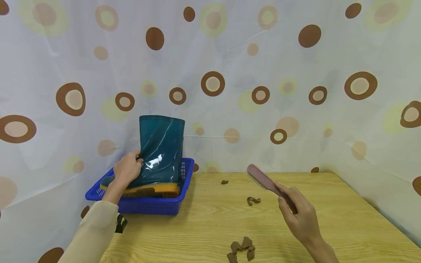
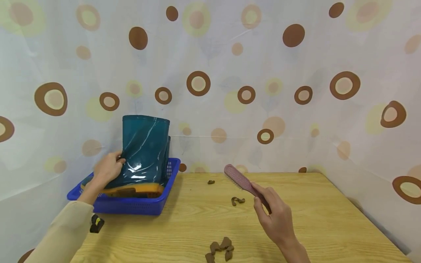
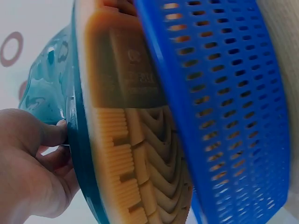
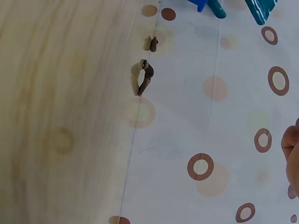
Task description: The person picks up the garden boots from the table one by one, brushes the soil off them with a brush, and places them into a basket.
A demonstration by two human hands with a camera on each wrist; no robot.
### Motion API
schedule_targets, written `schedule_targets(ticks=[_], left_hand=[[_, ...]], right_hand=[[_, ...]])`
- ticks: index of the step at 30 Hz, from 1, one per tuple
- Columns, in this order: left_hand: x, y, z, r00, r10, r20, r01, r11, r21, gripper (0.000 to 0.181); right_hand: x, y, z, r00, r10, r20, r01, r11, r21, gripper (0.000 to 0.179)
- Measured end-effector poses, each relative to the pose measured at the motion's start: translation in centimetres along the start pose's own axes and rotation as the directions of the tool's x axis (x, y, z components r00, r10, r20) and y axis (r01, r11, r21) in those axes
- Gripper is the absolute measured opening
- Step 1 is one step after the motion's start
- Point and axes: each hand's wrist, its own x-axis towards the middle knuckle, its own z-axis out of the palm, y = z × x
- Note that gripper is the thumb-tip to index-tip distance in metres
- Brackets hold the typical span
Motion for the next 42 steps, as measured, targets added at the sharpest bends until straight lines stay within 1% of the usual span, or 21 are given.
schedule_targets(ticks=[3,7,12,18,21,25,28,32,35,38,41,42], left_hand=[[0.1,-0.5,0.7,1.000,-0.011,0.020,0.011,1.000,0.008,0.048],[0.3,-0.9,1.6,0.998,-0.030,0.048,0.029,0.999,0.020,0.049],[0.8,-0.8,2.6,0.995,-0.059,0.085,0.056,0.998,0.041,0.048],[1.3,-0.8,4.4,0.992,-0.071,0.109,0.065,0.996,0.059,0.048],[1.3,-1.0,5.3,0.989,-0.089,0.117,0.085,0.995,0.045,0.048],[1.1,-1.3,6.1,0.984,-0.127,0.126,0.125,0.992,0.023,0.049],[1.2,-1.5,6.5,0.981,-0.148,0.126,0.145,0.989,0.030,0.049],[1.3,-1.5,6.5,0.979,-0.158,0.129,0.156,0.987,0.027,0.049],[1.3,-1.4,6.5,0.977,-0.161,0.141,0.162,0.987,0.004,0.050],[1.3,-1.4,6.4,0.976,-0.151,0.155,0.156,0.987,-0.027,0.052],[1.3,-1.4,6.6,0.978,-0.145,0.152,0.154,0.987,-0.046,0.052],[1.2,-1.3,6.6,0.979,-0.143,0.148,0.151,0.987,-0.049,0.052]], right_hand=[[0.0,-0.1,0.0,1.000,-0.016,-0.007,0.016,1.000,0.005,0.045],[0.0,-0.1,0.1,1.000,-0.002,-0.001,0.002,1.000,0.007,0.045],[-0.1,-0.1,0.0,1.000,0.021,0.015,-0.021,1.000,-0.004,0.044],[-0.1,-0.1,0.1,1.000,0.000,0.015,0.000,1.000,-0.006,0.045],[-0.1,0.0,0.1,1.000,0.003,0.017,-0.003,1.000,-0.002,0.045],[-0.1,0.1,0.3,1.000,-0.015,0.007,0.015,1.000,0.006,0.045],[0.0,0.2,0.4,0.999,-0.042,-0.004,0.042,0.999,0.005,0.044],[0.2,0.2,0.3,0.999,-0.034,0.001,0.034,0.999,0.005,0.043],[0.2,0.1,0.2,1.000,-0.015,0.012,0.015,1.000,0.001,0.044],[0.1,0.2,0.1,1.000,0.008,0.028,-0.008,1.000,-0.007,0.045],[0.0,0.2,-0.1,0.998,0.048,0.050,-0.047,0.999,-0.028,0.044],[0.0,0.2,-0.1,0.998,0.047,0.043,-0.046,0.998,-0.036,0.044]])
